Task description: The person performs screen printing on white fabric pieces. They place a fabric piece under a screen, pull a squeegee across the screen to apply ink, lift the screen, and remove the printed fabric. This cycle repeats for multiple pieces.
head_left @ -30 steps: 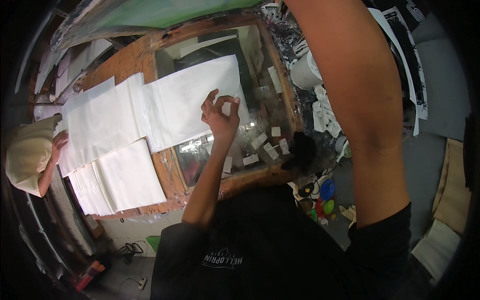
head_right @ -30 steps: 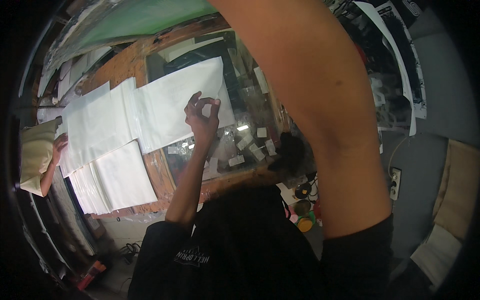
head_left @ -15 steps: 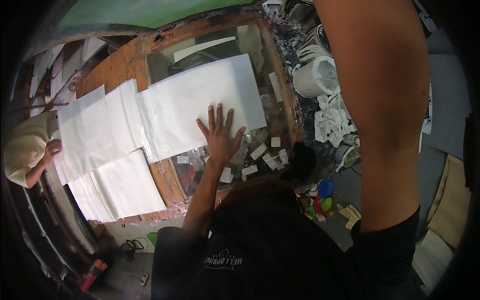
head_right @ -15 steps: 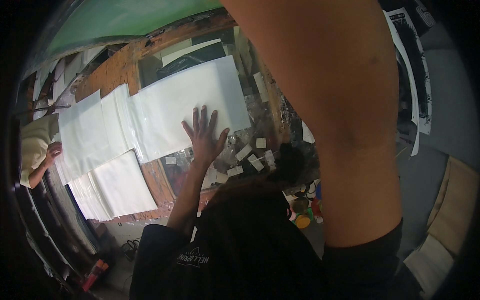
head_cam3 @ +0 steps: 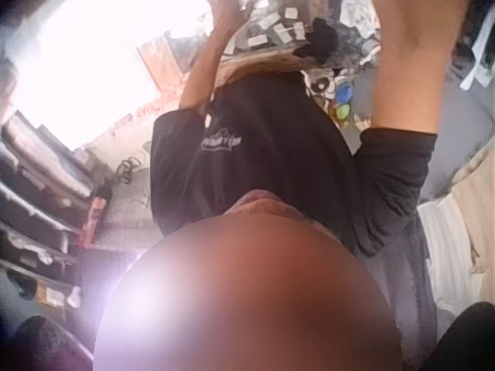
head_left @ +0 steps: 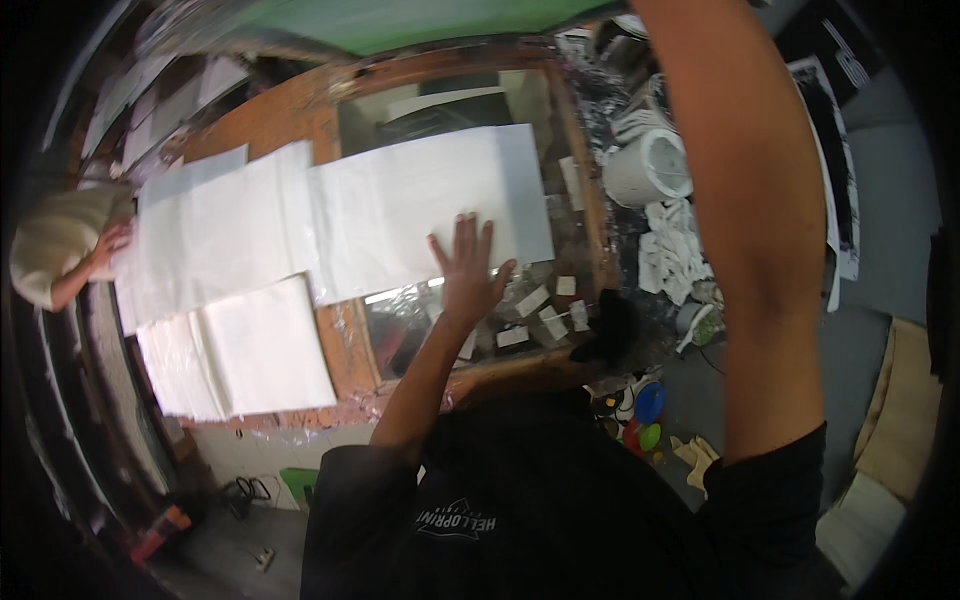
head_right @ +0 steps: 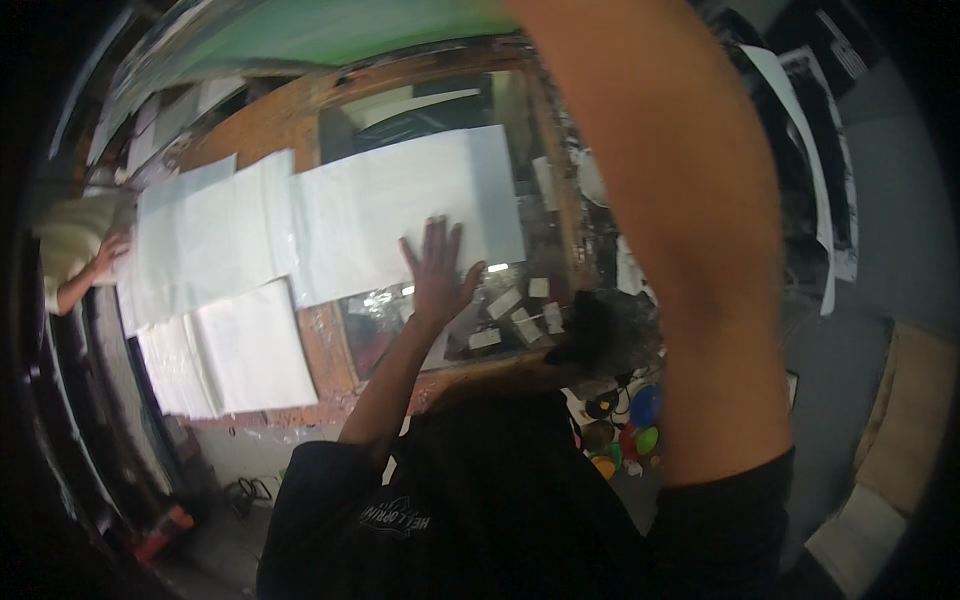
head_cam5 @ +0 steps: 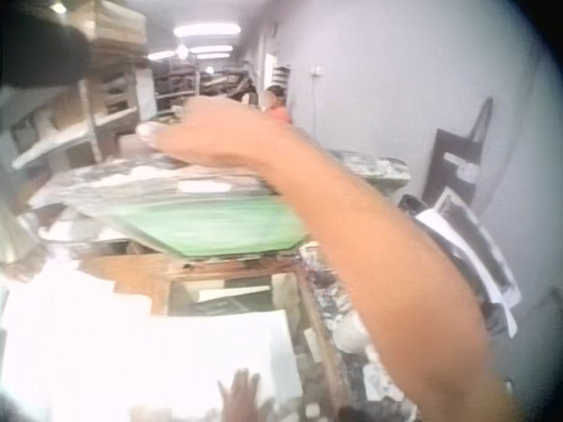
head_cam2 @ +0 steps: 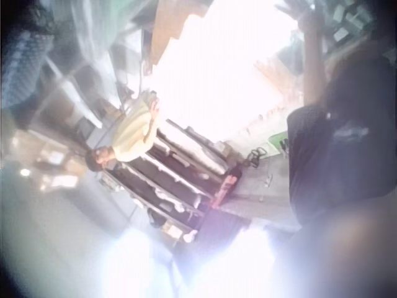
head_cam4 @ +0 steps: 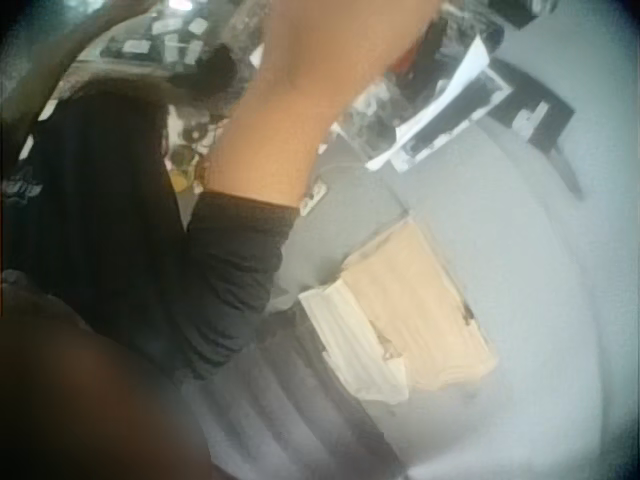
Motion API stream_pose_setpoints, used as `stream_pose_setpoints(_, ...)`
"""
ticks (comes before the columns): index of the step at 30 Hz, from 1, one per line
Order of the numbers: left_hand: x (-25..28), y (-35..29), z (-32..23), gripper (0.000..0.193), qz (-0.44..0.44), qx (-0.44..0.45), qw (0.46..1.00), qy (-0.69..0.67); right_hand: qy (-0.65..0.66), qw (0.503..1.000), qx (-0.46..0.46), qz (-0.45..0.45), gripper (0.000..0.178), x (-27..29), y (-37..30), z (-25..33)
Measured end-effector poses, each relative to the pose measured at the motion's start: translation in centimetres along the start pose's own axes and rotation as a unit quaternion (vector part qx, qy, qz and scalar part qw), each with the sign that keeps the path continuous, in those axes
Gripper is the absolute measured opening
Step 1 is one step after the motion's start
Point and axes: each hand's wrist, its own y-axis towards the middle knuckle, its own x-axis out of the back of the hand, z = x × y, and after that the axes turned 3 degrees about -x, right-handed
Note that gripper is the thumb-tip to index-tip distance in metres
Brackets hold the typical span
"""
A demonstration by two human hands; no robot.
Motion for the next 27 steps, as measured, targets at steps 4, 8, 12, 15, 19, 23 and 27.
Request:
stream_pose_setpoints(4,1.0,0.2,-0.7,0.074,0.011,-0.01,0.999,-0.049,-0.126,0.987,0.035,-0.096,0.065,-2.0,2.2,-2.7)
stream_pose_setpoints(8,6.4,0.1,-2.0,0.069,-0.037,0.064,0.975,-0.211,0.008,1.0,-0.024,0.007,0.055,-1.5,-5.8,1.9)
stream_pose_setpoints(12,17.2,-2.1,-3.7,0.064,-0.237,0.144,0.841,-0.464,-0.03,0.998,-0.011,-0.062,0.053,-11.3,-15.3,3.0)
stream_pose_setpoints(15,17.9,-8.1,-4.7,0.073,-0.216,0.279,0.588,-0.728,0.025,0.997,0.028,-0.068,0.034,-19.9,-23.9,3.1)
stream_pose_setpoints(19,12.2,-10.4,-2.0,0.061,-0.1,0.495,0.444,-0.74,0.073,0.996,0.003,0.05,0.036,-29.4,-29.3,1.1)
stream_pose_setpoints(23,9.4,-9.8,-1.0,0.046,-0.121,0.566,0.422,-0.698,0.157,0.975,-0.07,0.138,0.047,-31.0,-28.9,0.3)
stream_pose_setpoints(27,8.9,-9.7,-1.1,0.037,-0.14,0.583,0.404,-0.691,0.113,0.942,-0.129,0.29,0.052,-30.5,-29.9,1.8)
